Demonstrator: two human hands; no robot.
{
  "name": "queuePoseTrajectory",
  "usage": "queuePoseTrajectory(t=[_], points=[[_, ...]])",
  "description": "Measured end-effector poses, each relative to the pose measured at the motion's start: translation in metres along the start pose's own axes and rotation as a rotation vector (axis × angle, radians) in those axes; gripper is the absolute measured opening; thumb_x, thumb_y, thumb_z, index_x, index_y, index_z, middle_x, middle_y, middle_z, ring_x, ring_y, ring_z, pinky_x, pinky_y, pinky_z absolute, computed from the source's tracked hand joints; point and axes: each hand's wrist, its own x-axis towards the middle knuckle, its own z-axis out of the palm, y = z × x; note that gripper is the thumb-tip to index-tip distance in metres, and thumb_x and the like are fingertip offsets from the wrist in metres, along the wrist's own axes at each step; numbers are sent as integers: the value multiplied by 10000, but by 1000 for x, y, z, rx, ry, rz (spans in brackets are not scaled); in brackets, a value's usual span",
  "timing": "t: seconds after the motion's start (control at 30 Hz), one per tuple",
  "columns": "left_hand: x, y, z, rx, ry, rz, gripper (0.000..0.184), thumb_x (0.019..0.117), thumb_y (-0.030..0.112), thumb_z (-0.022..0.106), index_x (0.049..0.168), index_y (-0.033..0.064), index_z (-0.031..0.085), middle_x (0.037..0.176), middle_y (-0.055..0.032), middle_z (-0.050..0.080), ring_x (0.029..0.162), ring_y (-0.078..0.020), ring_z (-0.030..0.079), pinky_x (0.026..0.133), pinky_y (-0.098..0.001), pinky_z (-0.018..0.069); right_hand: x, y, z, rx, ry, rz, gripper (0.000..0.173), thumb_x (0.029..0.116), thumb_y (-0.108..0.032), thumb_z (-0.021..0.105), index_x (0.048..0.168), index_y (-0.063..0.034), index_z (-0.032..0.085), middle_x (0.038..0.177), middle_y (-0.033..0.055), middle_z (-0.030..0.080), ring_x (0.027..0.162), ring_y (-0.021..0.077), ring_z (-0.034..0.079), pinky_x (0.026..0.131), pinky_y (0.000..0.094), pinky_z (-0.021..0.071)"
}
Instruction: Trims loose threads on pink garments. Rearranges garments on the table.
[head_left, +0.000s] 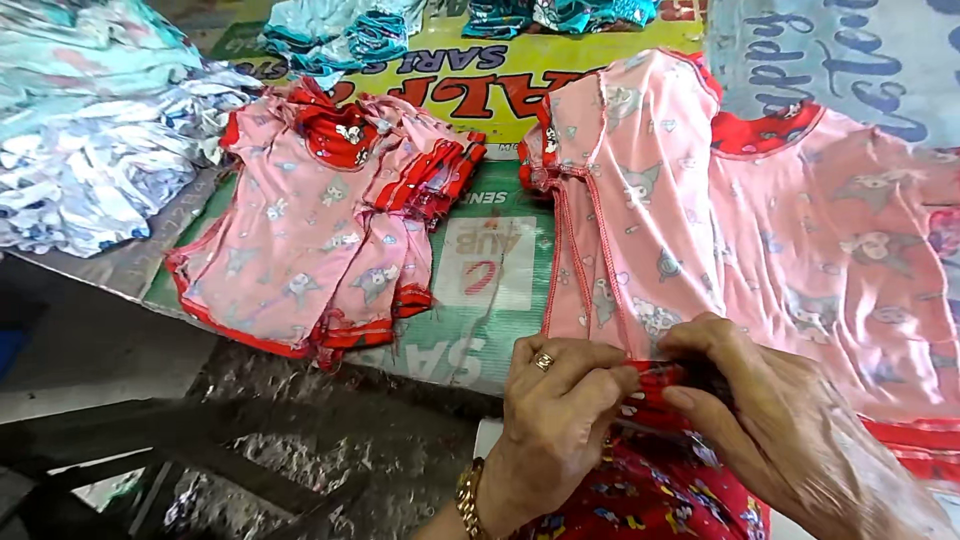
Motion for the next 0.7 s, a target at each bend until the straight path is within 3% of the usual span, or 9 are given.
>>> queuePoseTrajectory(t=[0.17,0.3,0.43,0.7], points=[[-11,-1,0,-30,65,29,58,1027,172,604,1014,155,658,1097,4,707,1090,-109,644,1000,-340,464,-6,7,-4,77,-10,-28,363,1066,-414,512,1168,-81,615,957,66,675,806,78,639,658,202,510],[-14,3,2,-27,105,7,51,1011,215,640,1008,167,655,1094,25,678,1072,-90,615,989,-316,443,-6,8,-3,38,27,-115,265,1056,-340,555,1117,-101,651,937,65,686,807,117,647,641,235,496],[-14,7,2,-7,118,30,44,1006,214,636,1016,173,648,1074,26,661,1049,-85,607,1006,-322,430,-4,1,-1,-70,76,-146,231,1055,-301,566,1080,-110,693,949,79,739,840,181,693,639,302,506],[-15,9,2,-17,107,42,42,1013,202,624,1018,162,634,1043,27,641,1037,-80,592,1021,-329,404,4,-2,7,-62,93,-138,253,1063,-298,546,1068,-110,717,930,70,744,808,167,689,625,295,497]])
